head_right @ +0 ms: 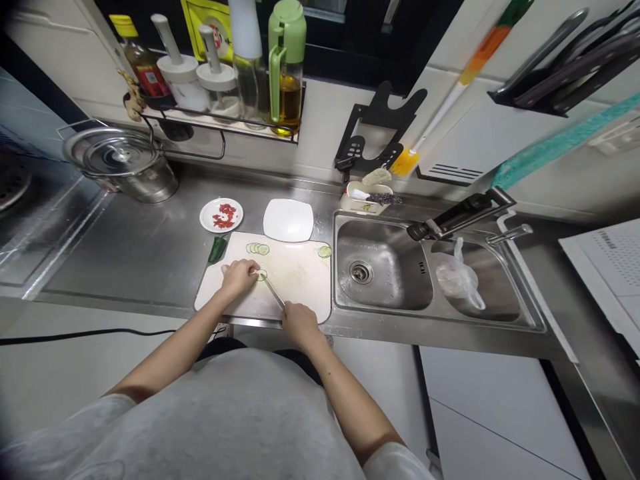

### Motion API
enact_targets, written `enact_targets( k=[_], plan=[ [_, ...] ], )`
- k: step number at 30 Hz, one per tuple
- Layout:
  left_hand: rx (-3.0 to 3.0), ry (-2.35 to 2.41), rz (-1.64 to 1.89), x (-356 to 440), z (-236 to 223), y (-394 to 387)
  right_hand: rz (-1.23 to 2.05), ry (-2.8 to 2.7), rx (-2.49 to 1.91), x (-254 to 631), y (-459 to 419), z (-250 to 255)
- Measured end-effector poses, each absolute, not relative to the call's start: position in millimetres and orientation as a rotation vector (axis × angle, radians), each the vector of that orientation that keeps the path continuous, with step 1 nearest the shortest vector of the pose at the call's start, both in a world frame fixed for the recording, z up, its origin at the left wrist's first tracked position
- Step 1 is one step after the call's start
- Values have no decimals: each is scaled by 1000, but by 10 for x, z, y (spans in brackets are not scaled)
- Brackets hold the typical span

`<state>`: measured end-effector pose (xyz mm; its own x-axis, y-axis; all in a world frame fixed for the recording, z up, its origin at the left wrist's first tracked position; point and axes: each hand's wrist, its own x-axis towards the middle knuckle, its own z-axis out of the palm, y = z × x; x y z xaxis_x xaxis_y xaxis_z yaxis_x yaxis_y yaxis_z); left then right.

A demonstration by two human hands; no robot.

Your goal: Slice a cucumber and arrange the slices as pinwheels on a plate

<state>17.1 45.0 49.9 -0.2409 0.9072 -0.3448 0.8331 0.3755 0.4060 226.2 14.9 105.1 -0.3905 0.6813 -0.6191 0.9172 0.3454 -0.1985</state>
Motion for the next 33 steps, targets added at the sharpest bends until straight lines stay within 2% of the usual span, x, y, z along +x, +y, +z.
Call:
enact_targets(
  k=[33],
  plan=[
    [1486,2110,183,173,504,450,-765,2086,1438,2012,136,989]
  ],
)
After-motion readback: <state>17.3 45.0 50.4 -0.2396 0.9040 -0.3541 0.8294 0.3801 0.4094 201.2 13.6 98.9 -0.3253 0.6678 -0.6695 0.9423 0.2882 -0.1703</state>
